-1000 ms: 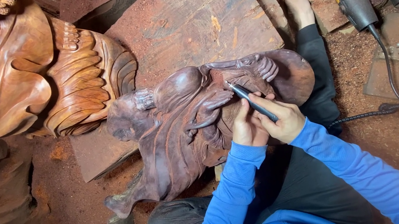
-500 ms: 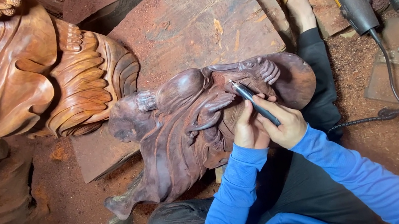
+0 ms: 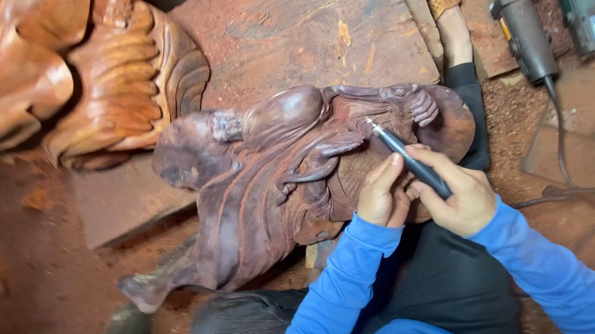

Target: Carving intricate details and textures into a wooden sculpture using a handheld rotary tool.

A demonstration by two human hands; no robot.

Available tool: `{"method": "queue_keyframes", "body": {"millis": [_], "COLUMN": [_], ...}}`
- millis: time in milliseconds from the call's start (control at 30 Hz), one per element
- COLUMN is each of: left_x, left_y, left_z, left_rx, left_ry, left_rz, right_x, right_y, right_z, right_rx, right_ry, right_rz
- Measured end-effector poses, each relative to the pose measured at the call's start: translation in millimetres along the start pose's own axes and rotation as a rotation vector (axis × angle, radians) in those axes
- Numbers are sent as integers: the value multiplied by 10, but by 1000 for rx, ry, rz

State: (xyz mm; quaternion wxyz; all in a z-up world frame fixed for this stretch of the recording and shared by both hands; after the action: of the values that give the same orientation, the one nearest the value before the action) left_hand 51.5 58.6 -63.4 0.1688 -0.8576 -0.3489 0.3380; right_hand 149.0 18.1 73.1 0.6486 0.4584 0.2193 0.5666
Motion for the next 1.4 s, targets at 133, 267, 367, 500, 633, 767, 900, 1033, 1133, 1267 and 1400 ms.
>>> {"method": "queue_keyframes", "body": {"millis": [133, 267, 367, 500, 633, 767, 900, 1033, 1133, 1267, 1400], "left_x": [-44, 49, 39, 160, 129, 174, 195, 125, 181, 151, 133], "left_y": [-106, -173, -177, -167, -178, -124, -119, -163, -78, -134, -134], "left_z": [-328, -371, -474, -477, -512, -490, -489, -518, -478, -504, -481], "left_rx": [-46, -152, -213, -265, -310, -349, -358, -375, -374, -358, -348], "left_ry": [71, 84, 122, 125, 134, 149, 175, 151, 162, 169, 155], "left_rz": [-55, -32, 73, 98, 142, 148, 152, 161, 168, 181, 157], "right_x": [116, 477, 627, 754, 766, 786, 840, 848, 870, 847, 830], "right_y": [-42, 362, 329, 158, 63, 68, 122, 93, 218, 208, 269], "right_z": [82, -52, -195, -316, -363, -379, -388, -410, -404, -384, -346], "right_rx": [-252, -423, -575, -758, -822, -856, -860, -868, -869, -876, -851], "right_ry": [252, 342, 435, 589, 637, 677, 697, 724, 728, 718, 698], "right_rz": [-141, -19, 29, -150, -175, -197, -210, -176, -173, -168, -164]}}
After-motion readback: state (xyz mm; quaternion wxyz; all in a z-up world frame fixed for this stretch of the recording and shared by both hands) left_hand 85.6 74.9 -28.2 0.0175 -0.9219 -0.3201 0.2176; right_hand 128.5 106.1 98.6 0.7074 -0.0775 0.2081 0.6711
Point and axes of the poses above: each hand's wrist, its own x-axis towards the middle knuckle, its own z-axis out of the back of the hand, y = z × x, the point moved 9 cm from there along x, towards the middle knuckle, and after that the axes turned 3 degrees about x, right-handed, at the moved point
